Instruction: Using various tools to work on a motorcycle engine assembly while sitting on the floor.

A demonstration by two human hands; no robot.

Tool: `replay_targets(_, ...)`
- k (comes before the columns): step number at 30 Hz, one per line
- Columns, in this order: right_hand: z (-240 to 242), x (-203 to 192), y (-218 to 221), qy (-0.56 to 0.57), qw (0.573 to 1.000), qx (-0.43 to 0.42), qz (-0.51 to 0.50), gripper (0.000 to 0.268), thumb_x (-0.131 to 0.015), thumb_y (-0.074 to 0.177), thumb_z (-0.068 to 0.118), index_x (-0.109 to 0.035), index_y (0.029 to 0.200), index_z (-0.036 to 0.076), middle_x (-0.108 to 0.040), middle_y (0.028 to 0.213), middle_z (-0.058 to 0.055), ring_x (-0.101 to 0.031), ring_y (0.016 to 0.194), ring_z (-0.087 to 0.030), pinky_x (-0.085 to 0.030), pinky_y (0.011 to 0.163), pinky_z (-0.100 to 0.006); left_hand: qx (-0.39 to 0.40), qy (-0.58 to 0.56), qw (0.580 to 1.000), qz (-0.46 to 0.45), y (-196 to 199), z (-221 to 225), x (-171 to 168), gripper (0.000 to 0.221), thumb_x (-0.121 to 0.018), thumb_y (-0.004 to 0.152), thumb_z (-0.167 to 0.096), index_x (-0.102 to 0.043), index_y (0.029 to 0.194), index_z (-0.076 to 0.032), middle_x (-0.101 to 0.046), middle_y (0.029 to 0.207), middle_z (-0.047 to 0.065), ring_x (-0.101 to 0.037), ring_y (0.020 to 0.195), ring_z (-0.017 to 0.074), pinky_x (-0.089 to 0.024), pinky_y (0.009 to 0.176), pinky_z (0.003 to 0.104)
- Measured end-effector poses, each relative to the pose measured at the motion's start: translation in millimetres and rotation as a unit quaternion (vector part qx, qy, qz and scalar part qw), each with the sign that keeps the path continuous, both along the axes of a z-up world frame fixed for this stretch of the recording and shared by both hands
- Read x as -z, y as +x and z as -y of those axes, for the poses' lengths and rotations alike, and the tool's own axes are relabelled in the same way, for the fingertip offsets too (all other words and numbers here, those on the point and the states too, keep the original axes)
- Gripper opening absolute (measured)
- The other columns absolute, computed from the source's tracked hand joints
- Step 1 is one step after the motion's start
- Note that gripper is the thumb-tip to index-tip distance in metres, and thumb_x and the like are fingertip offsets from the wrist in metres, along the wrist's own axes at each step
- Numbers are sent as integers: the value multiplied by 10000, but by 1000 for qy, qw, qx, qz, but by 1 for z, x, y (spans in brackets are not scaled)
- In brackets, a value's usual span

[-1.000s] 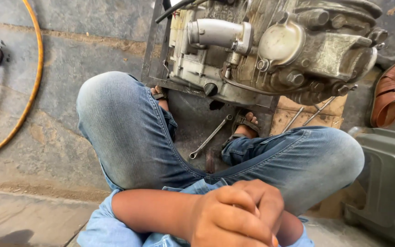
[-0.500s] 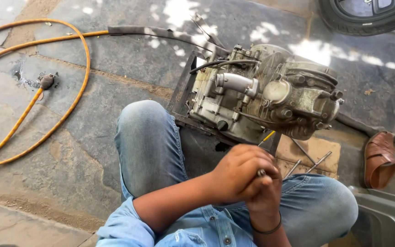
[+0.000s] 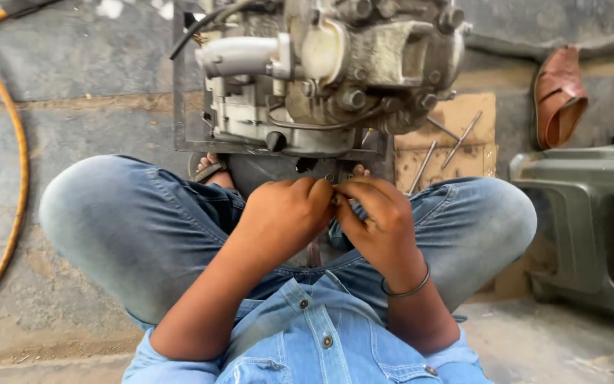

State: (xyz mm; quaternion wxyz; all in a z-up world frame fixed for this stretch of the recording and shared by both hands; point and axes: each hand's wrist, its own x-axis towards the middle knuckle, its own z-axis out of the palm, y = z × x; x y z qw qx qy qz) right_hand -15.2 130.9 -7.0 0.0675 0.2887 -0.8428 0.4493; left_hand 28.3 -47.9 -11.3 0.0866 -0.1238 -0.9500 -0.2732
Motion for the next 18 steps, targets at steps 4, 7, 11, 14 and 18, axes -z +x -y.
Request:
replay_targets(4, -6, -8, -3, 49, 996, -71, -8, 213, -764, 830, 0, -714, 1037, 5, -719, 1031, -139, -716, 930, -312, -578, 850, -385, 9, -8, 999, 44, 3, -2, 9, 254, -745, 877, -283, -598, 847, -77, -637, 724, 106, -661, 621, 331, -522, 539, 465)
replay_targets(7, -7, -10, -2, 69, 992, -101, -26, 230, -768, 812, -7, -713, 1035, -10, -720, 1045, -158, -716, 945, -332, -573, 854, -399, -1, 40, 998, 49, 2, -1, 10, 251, -751, 846, -280, -612, 865, -72, -664, 750, 115, -663, 642, 346, -519, 554, 469)
replay_targets(11, -9, -11, 1, 40, 996, -77, 20, 207, -759, 837, -25, -724, 1039, -2, -737, 1068, -151, -741, 989, -302, -584, 876, -370, -12, 43, 998, 54, -1, -2, 8, 289, -760, 842, -318, -612, 840, -69, -666, 730, 120, -665, 635, 354, -520, 554, 476)
replay_targets(14, -10, -14, 3, 24, 996, -62, 64, 201, -752, 855, -35, -729, 1052, 0, -743, 1067, -140, -751, 987, -281, -590, 873, -348, -4, 33, 998, 52, -2, -2, 7, 305, -764, 848, -340, -616, 820, -74, -659, 700, 112, -664, 615, 350, -518, 541, 476)
replay_targets(18, -8, -12, 4, 55, 996, -46, 61, 194, -762, 839, -37, -732, 1027, 2, -738, 1024, -138, -742, 935, -284, -581, 827, -346, 9, 24, 999, 30, -1, -3, 11, 271, -757, 850, -324, -622, 801, -94, -659, 682, 87, -670, 604, 321, -522, 533, 458)
